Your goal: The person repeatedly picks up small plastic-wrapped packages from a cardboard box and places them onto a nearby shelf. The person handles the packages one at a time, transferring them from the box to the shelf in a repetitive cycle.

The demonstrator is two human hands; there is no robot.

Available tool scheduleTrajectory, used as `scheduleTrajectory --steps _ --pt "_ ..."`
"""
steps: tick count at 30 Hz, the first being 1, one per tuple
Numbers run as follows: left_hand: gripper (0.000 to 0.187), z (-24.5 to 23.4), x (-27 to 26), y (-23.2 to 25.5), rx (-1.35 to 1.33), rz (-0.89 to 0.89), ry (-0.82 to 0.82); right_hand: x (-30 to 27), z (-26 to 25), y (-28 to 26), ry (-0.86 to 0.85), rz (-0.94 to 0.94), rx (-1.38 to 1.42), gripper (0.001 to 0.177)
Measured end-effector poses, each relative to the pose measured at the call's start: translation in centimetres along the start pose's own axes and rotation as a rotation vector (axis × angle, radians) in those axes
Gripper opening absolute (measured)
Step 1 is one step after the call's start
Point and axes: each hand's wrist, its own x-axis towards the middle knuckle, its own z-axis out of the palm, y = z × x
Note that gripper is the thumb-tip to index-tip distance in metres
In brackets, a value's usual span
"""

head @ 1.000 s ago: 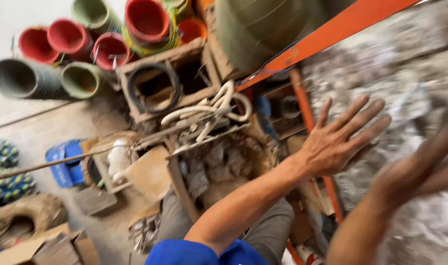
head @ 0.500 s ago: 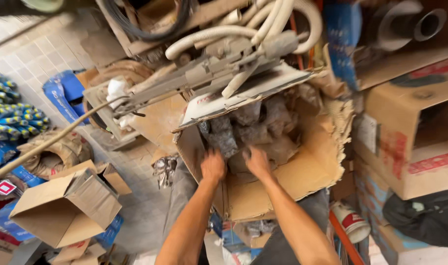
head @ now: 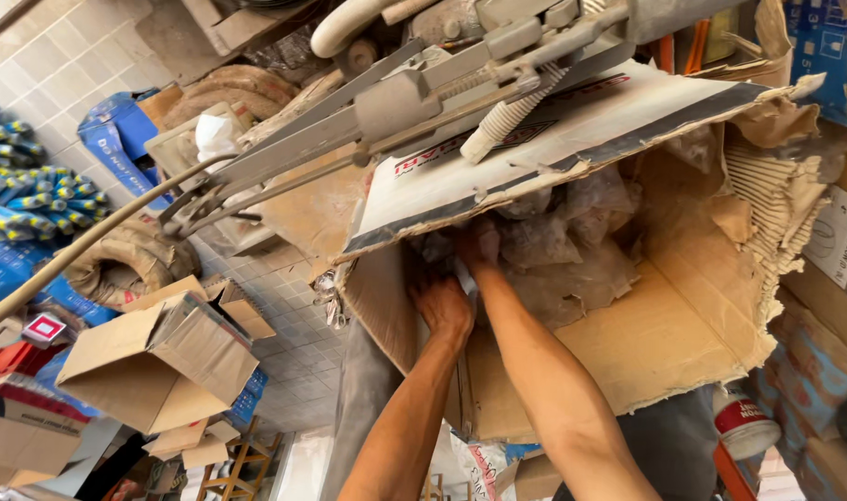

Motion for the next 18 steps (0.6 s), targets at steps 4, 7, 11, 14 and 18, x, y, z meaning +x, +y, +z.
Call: scheduleTrajectory --steps 4,7,11,14,18 --pt "0.075 -3.6 -5.5 -0.7 -0.303 -0.141 -0.287 -6.1 -5.5 3.0 -0.006 -0.076 0.292 0.074" --pt "0.068 -9.0 -10.1 -0.4 -0.73 -0.286 -0.155 -13.4 -12.3 6.8 0.113 -0.028 0.409 0.1" --pt "0.076 -23.1 -17.4 4.5 -1.128 -0.268 -0.09 -25.6 -18.3 7.5 0.641 -0.675 0.256 0.037" --pt "0.074 -36.1 -25.3 10.4 -1.413 -0.143 -0.134 -34.9 -22.6 4.5 0.834 -0.984 0.075 0.035" --pt "0.086 -33.9 -26.2 7.7 -1.643 0.209 -0.13 -43.6 -28.8 4.8 0.528 -1.218 0.047 0.049"
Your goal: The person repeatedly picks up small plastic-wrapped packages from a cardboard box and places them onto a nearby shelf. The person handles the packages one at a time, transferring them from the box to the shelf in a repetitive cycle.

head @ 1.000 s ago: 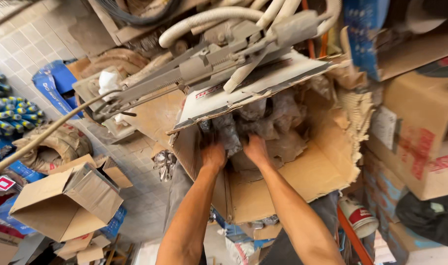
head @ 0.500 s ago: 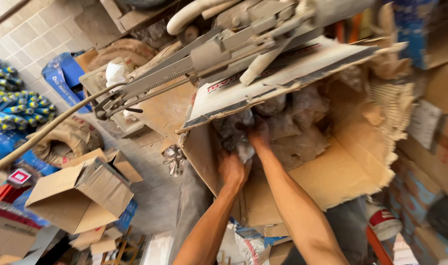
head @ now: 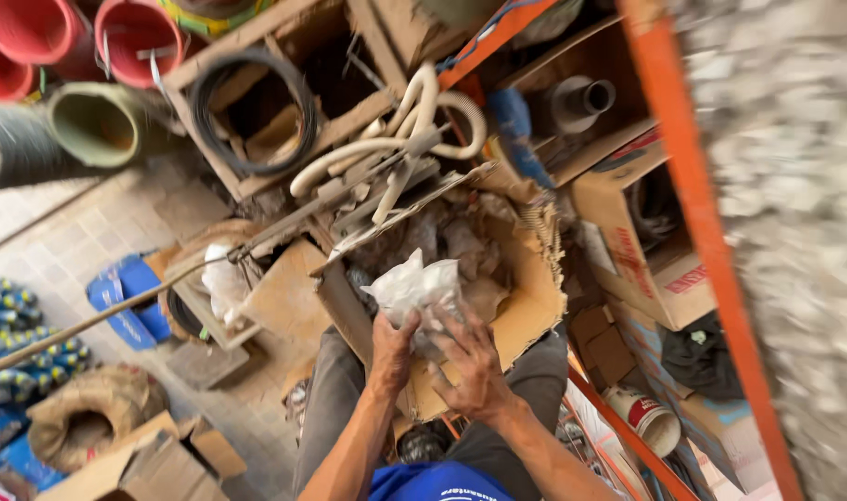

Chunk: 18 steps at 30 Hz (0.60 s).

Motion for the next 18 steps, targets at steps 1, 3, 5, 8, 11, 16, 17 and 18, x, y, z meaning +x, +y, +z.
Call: scheduleTrajectory --steps 1,3,5,8,11,16,17,18 --pt "0.086 1.1 -1.3 1.7 0.004 0.02 -0.022 -0.1 -1.6 -0.9 0.024 -0.009 -0.014 0.049" --pt "0.061 3.0 -3.2 5.5 -0.069 -0.094 -0.025 0.4 -4.3 -2.3 0.324 0.188 0.293 0.031" --pt "0.062 4.5 -4.5 7.0 -0.034 -0.024 -0.083 1.9 -7.0 -3.5 0.267 0.429 0.29 0.073" --pt "0.065 6.0 -5.6 8.7 0.027 0.117 -0.191 4.1 -11.6 -5.5 0.192 0.765 0.502 0.103" --pt "0.084 8.2 -8.0 13.1 0.088 0.19 -0.371 4.0 -14.2 -5.1 0.264 0.8 0.717 0.083" --pt "0.104 12.0 -12.4 17.5 0.108 -0.005 -0.52 3.9 -19.3 -8.0 0.414 0.767 0.746 0.081" --pt "0.101 12.4 -12.7 17.9 0.105 -0.011 -0.503 4.1 -20.6 -8.9 0.348 0.804 0.658 0.08" --pt "0.099 12.8 -13.1 18.1 0.1 -0.02 -0.482 4.1 -21.8 -9.7 0.277 0.843 0.571 0.08"
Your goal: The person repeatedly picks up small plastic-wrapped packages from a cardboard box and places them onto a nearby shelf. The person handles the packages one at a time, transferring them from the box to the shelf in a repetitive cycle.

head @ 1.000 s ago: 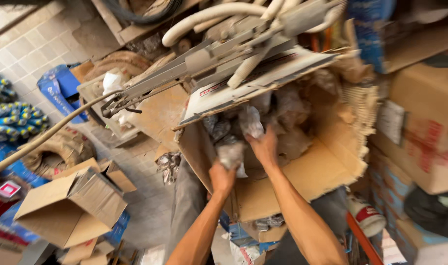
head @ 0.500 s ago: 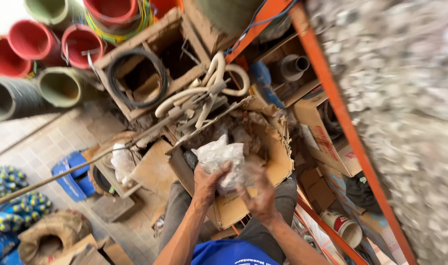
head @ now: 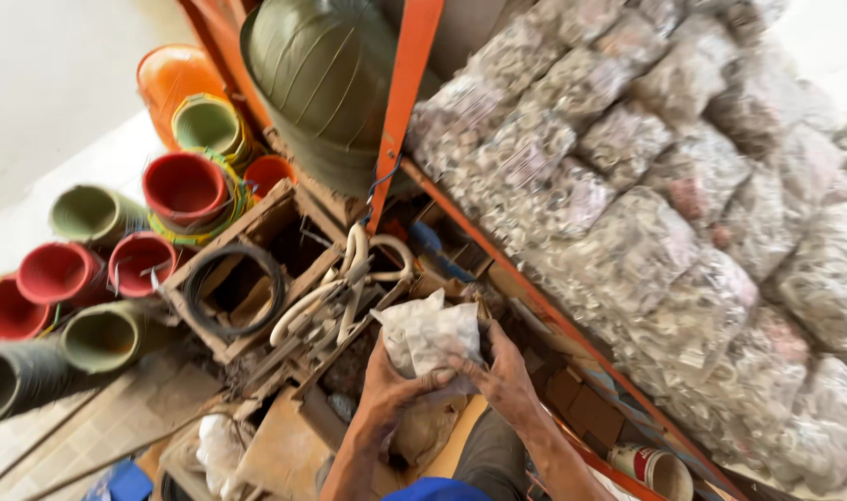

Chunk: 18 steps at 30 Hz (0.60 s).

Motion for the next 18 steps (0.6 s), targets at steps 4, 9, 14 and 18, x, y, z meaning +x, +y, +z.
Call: scheduleTrajectory --steps 4,9,14,18 --pt "0.103 1.4 0.9 0.5 0.045 0.031 0.038 -0.9 -2.3 -1.7 -0.066 0.083 0.134 0.086" --pt "0.094 1.7 2.7 -0.8 -0.068 0.172 -0.194 0.0 -5.7 -2.5 -0.104 -0.13 0.383 0.107" --pt "0.056 3.5 2.8 2.9 -0.084 0.123 0.027 2.5 -8.6 -13.2 0.196 -0.309 0.068 0.131" --pt "0.059 2.8 2.2 4.8 -0.061 0.064 0.216 11.5 -11.6 -19.7 0.29 -0.461 0.03 0.083"
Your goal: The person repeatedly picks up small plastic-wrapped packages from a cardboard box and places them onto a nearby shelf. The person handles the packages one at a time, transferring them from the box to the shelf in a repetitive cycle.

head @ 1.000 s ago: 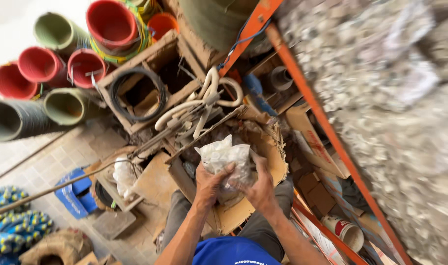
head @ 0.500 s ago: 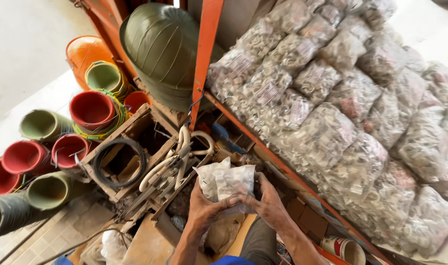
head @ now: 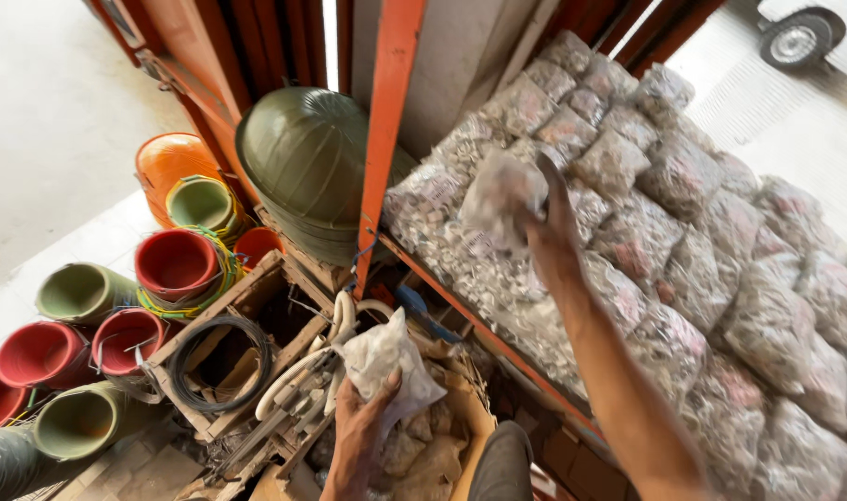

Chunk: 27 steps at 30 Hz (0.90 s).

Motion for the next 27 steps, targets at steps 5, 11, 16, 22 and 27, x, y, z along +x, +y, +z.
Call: scheduleTrajectory --steps 5,11,16,22,27 --pt "0.062 -2.6 -0.2 -0.6 -0.103 0.012 0.09 14.4 2.9 4.9 0.152 -0.165 -0.179 0.026" --pt "0.058 -5.1 0.7 -1.0 -0.119 -0.062 0.189 17.6 3.9 9.1 0.119 -0.245 -0.906 0.018" --pt "0.057 -5.7 2.4 -1.9 -0.084 -0.016 0.105 18.2 3.1 9.5 0.189 -0.42 -1.107 0.029" --pt "0.059 -3.7 4.1 -1.0 0.167 0.26 -0.112 17.4 1.9 10.0 -0.158 -0.56 -0.964 0.034" --pt "0.076 0.2 3.7 4.6 0.069 0.234 -0.497 11.4 2.4 5.1 -0.155 -0.636 -0.824 0.064"
